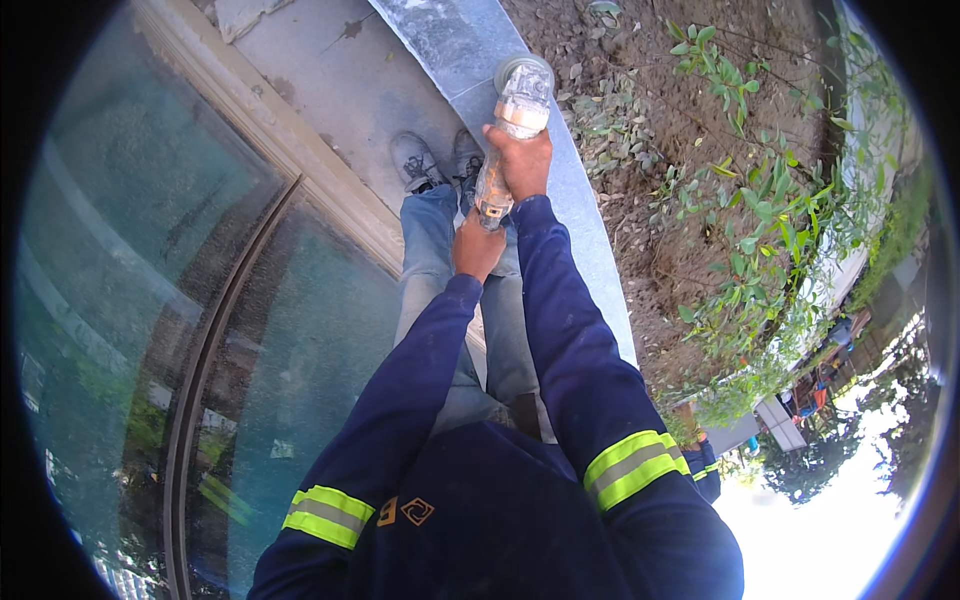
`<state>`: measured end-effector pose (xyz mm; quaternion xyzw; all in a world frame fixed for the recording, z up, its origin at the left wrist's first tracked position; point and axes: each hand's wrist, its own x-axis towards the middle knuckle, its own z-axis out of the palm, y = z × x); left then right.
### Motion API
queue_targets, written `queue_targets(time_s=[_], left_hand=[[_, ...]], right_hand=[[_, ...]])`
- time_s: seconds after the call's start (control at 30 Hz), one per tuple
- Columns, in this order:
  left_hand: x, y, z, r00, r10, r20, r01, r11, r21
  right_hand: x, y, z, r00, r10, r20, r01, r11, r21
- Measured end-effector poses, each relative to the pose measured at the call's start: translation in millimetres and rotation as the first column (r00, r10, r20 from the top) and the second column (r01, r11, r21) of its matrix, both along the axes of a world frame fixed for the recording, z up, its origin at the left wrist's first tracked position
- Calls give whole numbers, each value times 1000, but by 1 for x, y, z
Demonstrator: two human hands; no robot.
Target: The person uses an angle grinder to grind a concrete ledge adjacent to a glass wall. The person holds the tool with both hands and moves it along the ledge surface, generating dust.
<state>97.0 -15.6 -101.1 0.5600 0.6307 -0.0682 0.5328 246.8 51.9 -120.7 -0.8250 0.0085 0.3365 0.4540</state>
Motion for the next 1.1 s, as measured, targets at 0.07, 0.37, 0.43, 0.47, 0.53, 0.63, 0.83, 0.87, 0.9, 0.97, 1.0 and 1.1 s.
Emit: queue_targets(time_s=[0.07,0.37,0.43,0.47,0.53,0.63,0.83,0.87,0.9,0.97,1.0,1.1], left_hand=[[10,10,-5,998,37,49,-35,999,-39],[-16,-2,-15,976,174,132,-170,985,-41],[-16,-8,0,996,89,0,-89,992,-94],[-15,-8,1,995,95,-8,-95,989,-109],[-10,-9,5,994,106,-20,-107,984,-143],[7,3,6,997,76,25,-73,994,-86],[14,13,-12,969,211,127,-205,977,-55],[9,9,-16,963,230,140,-225,973,-53],[3,4,-17,956,250,152,-245,968,-51],[-4,-3,-11,958,246,144,-242,969,-50],[-7,-7,-3,966,222,129,-218,975,-49],[-3,-12,10,990,137,20,-136,989,-60]], right_hand=[[12,13,-7,998,64,-7,-64,997,-40],[-15,22,5,980,173,-96,-184,976,-117],[-17,5,4,987,135,-85,-146,981,-132],[-18,1,7,989,118,-93,-130,982,-137],[-13,0,9,993,86,-84,-98,986,-138],[5,7,7,997,66,-43,-70,993,-95],[6,38,8,984,169,-47,-174,977,-120],[2,39,8,979,197,-59,-204,966,-156],[-2,39,8,972,224,-73,-234,953,-191],[-11,26,9,976,203,-81,-213,964,-156],[-14,19,8,979,189,-81,-200,967,-155],[-15,1,4,990,127,-69,-136,980,-143]])
